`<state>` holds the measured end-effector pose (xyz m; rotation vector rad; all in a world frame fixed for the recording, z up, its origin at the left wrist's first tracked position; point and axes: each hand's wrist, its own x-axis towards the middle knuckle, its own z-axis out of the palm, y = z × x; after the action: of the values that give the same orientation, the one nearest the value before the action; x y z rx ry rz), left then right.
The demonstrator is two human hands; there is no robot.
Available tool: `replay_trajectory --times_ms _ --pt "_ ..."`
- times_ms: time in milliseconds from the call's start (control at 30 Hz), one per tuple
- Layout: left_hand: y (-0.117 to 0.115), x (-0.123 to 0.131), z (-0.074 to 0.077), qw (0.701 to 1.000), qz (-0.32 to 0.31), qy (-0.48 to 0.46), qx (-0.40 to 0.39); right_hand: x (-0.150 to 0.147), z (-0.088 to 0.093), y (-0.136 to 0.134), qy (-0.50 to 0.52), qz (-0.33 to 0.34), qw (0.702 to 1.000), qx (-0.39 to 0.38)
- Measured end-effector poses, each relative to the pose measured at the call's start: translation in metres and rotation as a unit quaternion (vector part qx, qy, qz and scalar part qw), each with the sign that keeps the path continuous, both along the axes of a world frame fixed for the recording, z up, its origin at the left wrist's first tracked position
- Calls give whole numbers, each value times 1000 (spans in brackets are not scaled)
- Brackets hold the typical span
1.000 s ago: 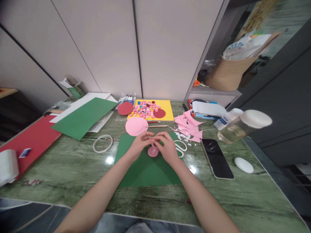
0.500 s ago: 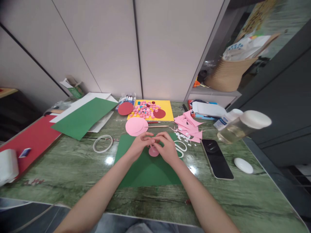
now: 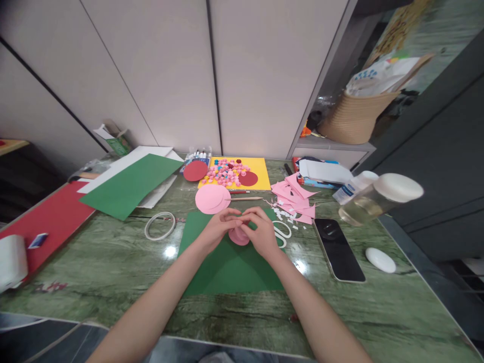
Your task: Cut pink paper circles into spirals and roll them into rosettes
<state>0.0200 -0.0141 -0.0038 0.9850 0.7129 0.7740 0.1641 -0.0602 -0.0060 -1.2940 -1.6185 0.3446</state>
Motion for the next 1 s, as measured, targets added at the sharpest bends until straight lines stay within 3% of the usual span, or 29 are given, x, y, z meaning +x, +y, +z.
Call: replay_trajectory --times_ms 267,600,800,1000 --pt "-3 2 0 999 -34 1 -12 -1 3 -1 4 5 1000 -10" --pt "-1 0 1 999 22 -17 -40 -2 5 -2 -1 23 1000 -19" --pt "-1 0 3 999 20 -24 -31 -2 0 -1 -24 72 997 -27" --pt "-3 1 4 999 7 -12 -35 -1 0 -1 -14 17 1000 -9"
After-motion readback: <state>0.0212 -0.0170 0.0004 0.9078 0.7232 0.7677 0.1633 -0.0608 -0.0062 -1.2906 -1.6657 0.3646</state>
